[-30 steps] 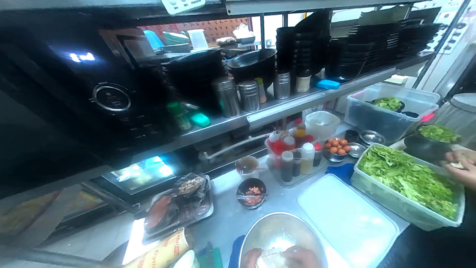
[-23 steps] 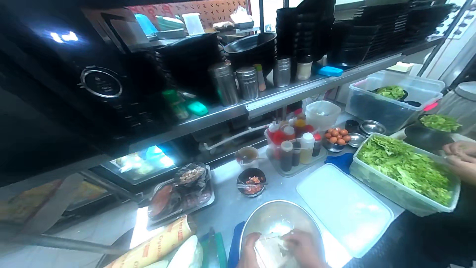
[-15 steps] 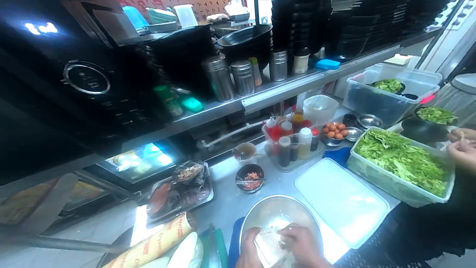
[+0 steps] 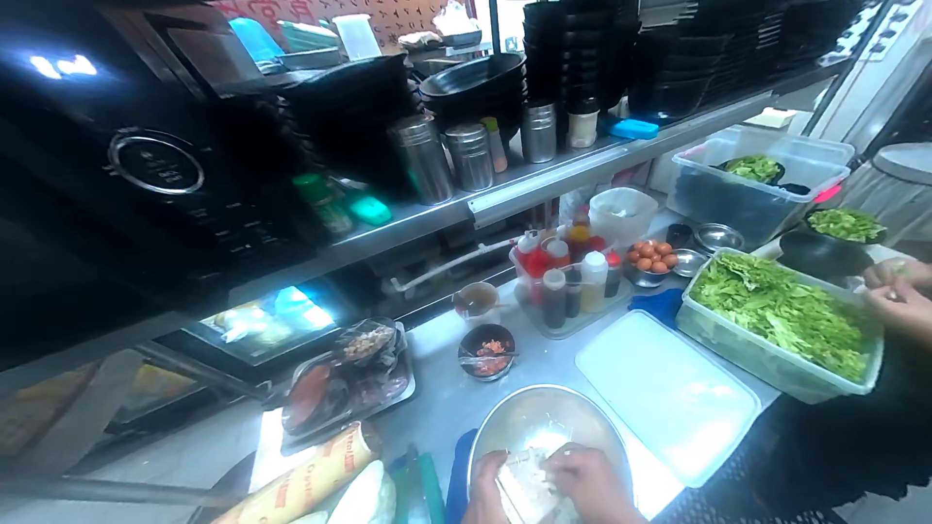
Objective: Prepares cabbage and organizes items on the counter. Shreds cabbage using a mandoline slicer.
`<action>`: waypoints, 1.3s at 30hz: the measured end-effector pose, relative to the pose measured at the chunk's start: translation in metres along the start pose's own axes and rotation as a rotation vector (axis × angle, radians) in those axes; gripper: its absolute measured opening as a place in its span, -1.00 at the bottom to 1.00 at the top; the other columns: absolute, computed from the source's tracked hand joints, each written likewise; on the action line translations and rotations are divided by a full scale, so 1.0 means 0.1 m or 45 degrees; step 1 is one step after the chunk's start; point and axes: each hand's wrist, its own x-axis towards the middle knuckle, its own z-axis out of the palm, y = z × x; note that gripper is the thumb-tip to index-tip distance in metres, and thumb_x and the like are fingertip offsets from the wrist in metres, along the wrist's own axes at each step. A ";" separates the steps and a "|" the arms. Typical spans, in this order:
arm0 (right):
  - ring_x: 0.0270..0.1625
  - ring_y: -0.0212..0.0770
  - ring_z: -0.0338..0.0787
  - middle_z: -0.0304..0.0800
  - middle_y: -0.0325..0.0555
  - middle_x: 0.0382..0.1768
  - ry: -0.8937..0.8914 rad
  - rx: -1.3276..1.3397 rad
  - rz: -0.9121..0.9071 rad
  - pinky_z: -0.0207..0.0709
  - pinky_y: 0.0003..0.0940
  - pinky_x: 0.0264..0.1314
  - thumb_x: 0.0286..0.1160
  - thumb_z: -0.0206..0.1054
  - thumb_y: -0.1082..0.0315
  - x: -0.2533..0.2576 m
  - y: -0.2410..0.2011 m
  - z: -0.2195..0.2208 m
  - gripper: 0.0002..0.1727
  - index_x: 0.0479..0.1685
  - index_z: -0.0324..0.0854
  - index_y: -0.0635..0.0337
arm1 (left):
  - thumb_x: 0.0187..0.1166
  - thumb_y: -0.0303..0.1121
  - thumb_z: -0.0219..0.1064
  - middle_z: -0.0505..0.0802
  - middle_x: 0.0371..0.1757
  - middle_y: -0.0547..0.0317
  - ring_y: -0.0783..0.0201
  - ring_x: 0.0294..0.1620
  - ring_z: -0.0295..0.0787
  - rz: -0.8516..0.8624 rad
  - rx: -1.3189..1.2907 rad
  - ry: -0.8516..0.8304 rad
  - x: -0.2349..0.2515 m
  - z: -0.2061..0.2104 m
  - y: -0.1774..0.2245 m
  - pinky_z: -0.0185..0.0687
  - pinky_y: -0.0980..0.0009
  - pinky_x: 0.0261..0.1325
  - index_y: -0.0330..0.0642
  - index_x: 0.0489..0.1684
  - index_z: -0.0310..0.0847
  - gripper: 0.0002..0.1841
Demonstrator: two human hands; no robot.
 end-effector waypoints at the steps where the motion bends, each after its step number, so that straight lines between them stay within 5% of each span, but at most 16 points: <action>1: 0.05 -0.52 0.84 0.93 -0.47 -0.04 0.025 0.024 -0.012 0.77 -0.38 0.24 0.48 0.51 0.21 -0.02 -0.02 0.03 -0.87 -0.12 0.95 -0.19 | -0.01 0.09 0.79 0.57 0.48 -0.30 0.01 0.52 0.57 0.000 -0.005 0.009 -0.01 0.01 -0.01 0.62 0.09 0.51 -0.41 0.58 0.23 0.15; 5: -0.02 -0.47 0.84 0.91 -0.43 -0.13 0.038 -0.075 0.164 0.76 -0.30 0.18 0.41 0.50 0.19 0.00 0.35 0.10 -0.86 -0.14 0.94 -0.21 | 0.01 0.10 0.79 0.57 0.48 -0.28 0.03 0.50 0.60 0.000 -0.006 -0.010 -0.05 0.00 -0.03 0.65 0.10 0.48 -0.39 0.58 0.21 0.15; 10: 0.03 -0.53 0.85 0.93 -0.48 -0.07 0.087 0.050 -0.044 0.78 -0.40 0.21 0.47 0.52 0.26 -0.05 0.01 0.10 -0.89 -0.15 0.94 -0.17 | 0.00 0.10 0.79 0.57 0.48 -0.26 0.05 0.49 0.60 -0.009 -0.028 0.011 -0.03 0.02 0.00 0.66 0.10 0.47 -0.38 0.59 0.21 0.16; 15: -0.04 -0.40 0.87 0.92 -0.38 -0.13 -0.062 -0.140 0.274 0.77 -0.19 0.19 0.43 0.49 0.14 0.09 0.50 0.03 -0.84 -0.12 0.93 -0.20 | -0.01 0.10 0.79 0.58 0.47 -0.25 0.06 0.48 0.61 -0.027 0.003 -0.008 -0.02 -0.01 0.04 0.67 0.11 0.46 -0.37 0.59 0.21 0.15; 22: 0.16 -0.52 0.83 0.93 -0.45 0.03 -0.013 -0.144 -0.171 0.71 -0.39 0.35 0.57 0.40 0.27 0.02 -0.04 0.01 -0.81 -0.04 0.94 -0.17 | 0.03 0.12 0.78 0.58 0.48 -0.24 0.06 0.47 0.63 -0.007 0.005 0.016 -0.03 0.01 0.07 0.72 0.10 0.41 -0.35 0.60 0.21 0.14; 26: -0.02 -0.41 0.86 0.93 -0.38 -0.13 -0.039 -0.254 0.054 0.75 -0.24 0.21 0.47 0.44 0.21 0.08 0.34 0.05 -0.82 -0.10 0.94 -0.19 | 0.00 0.10 0.80 0.58 0.49 -0.26 0.03 0.47 0.64 -0.034 0.000 0.030 -0.06 0.00 0.05 0.71 0.06 0.41 -0.36 0.60 0.22 0.16; 31: 0.08 -0.56 0.84 0.93 -0.50 -0.02 0.000 -0.104 -0.172 0.75 -0.43 0.26 0.53 0.46 0.24 0.04 -0.03 0.03 -0.86 -0.13 0.94 -0.18 | 0.03 0.12 0.78 0.58 0.47 -0.26 0.04 0.48 0.61 -0.022 0.002 0.041 -0.06 0.01 0.06 0.70 0.08 0.43 -0.37 0.59 0.21 0.14; 35: -0.01 -0.43 0.85 0.92 -0.39 -0.13 -0.031 -0.198 0.054 0.75 -0.26 0.20 0.44 0.45 0.22 0.11 0.39 0.04 -0.85 -0.16 0.94 -0.16 | 0.00 0.10 0.80 0.59 0.47 -0.23 0.06 0.45 0.65 -0.051 0.003 0.028 -0.05 0.01 0.06 0.71 0.09 0.41 -0.36 0.59 0.22 0.15; 39: 0.06 -0.53 0.83 0.92 -0.48 -0.06 -0.033 -0.075 -0.068 0.75 -0.40 0.25 0.45 0.51 0.24 0.08 0.03 -0.01 -0.90 -0.19 0.94 -0.17 | 0.02 0.12 0.78 0.59 0.47 -0.24 0.04 0.48 0.61 -0.021 0.000 0.049 -0.04 0.02 0.04 0.69 0.07 0.44 -0.35 0.59 0.22 0.14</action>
